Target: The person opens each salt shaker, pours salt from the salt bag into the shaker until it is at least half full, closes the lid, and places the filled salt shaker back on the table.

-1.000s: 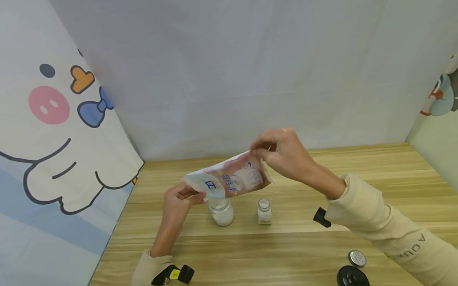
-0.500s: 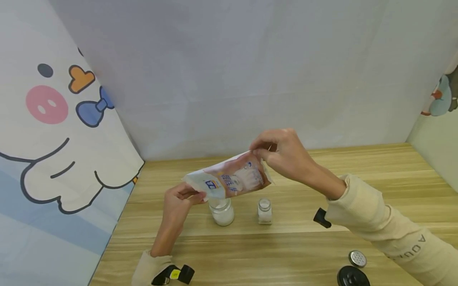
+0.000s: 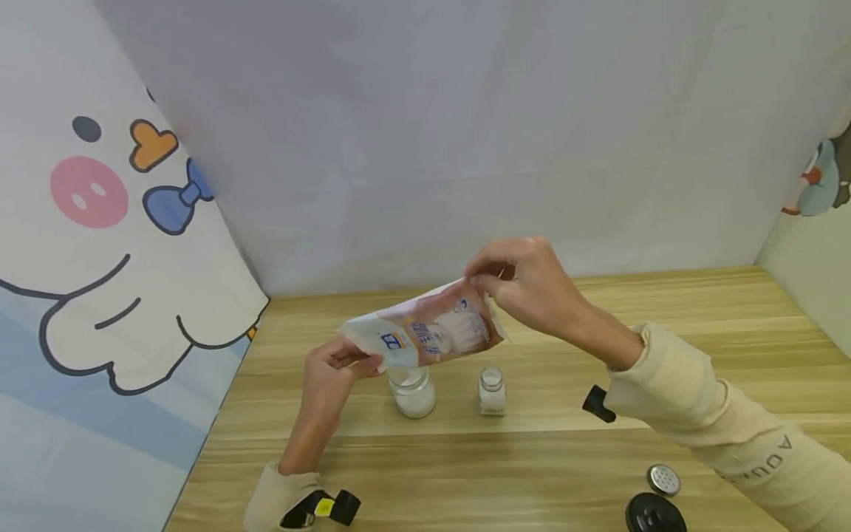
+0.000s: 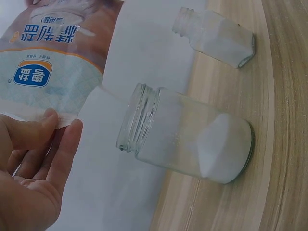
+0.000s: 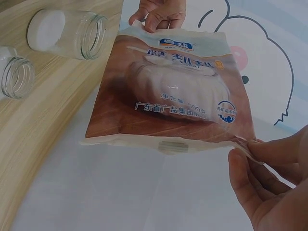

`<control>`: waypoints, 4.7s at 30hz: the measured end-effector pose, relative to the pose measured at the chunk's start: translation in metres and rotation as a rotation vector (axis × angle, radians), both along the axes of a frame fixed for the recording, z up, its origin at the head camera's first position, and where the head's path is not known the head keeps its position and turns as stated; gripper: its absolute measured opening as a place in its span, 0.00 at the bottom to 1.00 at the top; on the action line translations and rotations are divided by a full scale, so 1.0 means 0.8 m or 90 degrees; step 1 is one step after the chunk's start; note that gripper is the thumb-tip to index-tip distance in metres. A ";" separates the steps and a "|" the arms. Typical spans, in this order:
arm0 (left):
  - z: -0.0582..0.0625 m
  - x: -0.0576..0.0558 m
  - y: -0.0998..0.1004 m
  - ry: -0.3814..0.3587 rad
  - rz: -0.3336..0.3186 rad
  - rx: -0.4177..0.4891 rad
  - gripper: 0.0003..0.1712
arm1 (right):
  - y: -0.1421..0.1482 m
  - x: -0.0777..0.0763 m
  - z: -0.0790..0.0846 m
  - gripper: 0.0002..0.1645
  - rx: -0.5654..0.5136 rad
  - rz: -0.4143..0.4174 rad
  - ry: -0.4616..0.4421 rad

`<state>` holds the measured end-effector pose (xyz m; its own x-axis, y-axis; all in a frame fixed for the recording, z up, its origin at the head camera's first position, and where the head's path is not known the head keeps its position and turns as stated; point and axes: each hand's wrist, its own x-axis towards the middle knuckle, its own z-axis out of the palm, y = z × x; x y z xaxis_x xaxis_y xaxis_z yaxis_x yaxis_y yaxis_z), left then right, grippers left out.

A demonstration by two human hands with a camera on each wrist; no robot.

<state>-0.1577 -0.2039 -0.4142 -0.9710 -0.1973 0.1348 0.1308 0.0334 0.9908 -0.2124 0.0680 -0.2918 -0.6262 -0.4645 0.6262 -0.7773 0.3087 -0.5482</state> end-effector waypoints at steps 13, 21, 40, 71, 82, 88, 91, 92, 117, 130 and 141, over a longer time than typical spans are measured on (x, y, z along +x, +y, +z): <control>0.004 0.004 -0.002 -0.002 -0.008 0.004 0.12 | -0.003 0.009 0.006 0.10 0.006 -0.009 0.010; 0.005 0.005 -0.002 -0.003 -0.005 0.005 0.12 | -0.005 0.009 0.007 0.11 0.000 -0.009 0.010; 0.007 0.005 -0.001 -0.001 -0.005 0.021 0.11 | -0.004 0.010 0.008 0.10 -0.004 -0.005 0.017; 0.007 0.007 -0.001 -0.004 -0.004 0.022 0.11 | -0.004 0.010 0.008 0.10 -0.011 -0.001 0.006; 0.007 0.005 -0.001 -0.005 -0.001 0.011 0.12 | -0.004 0.006 0.007 0.10 -0.011 0.001 0.009; 0.007 0.004 0.000 -0.006 -0.001 0.012 0.12 | -0.003 0.005 0.006 0.10 -0.011 0.002 0.009; 0.006 0.004 0.001 -0.006 0.000 0.012 0.12 | -0.003 0.004 0.006 0.10 -0.013 0.001 0.010; 0.006 0.003 0.001 -0.006 0.001 0.012 0.12 | -0.002 0.004 0.006 0.10 -0.013 0.002 0.011; 0.003 0.001 0.003 -0.008 -0.001 0.009 0.12 | -0.001 0.001 0.004 0.11 -0.016 0.007 0.006; 0.003 0.001 0.004 -0.003 -0.001 0.010 0.13 | 0.000 -0.001 0.002 0.11 -0.023 0.006 0.021; 0.004 -0.004 0.006 0.008 -0.002 0.008 0.12 | 0.002 -0.004 0.000 0.11 -0.044 0.003 0.018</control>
<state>-0.1606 -0.1989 -0.4110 -0.9699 -0.1962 0.1443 0.1430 0.0209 0.9895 -0.2157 0.0695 -0.2921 -0.6056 -0.4220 0.6747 -0.7942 0.2671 -0.5458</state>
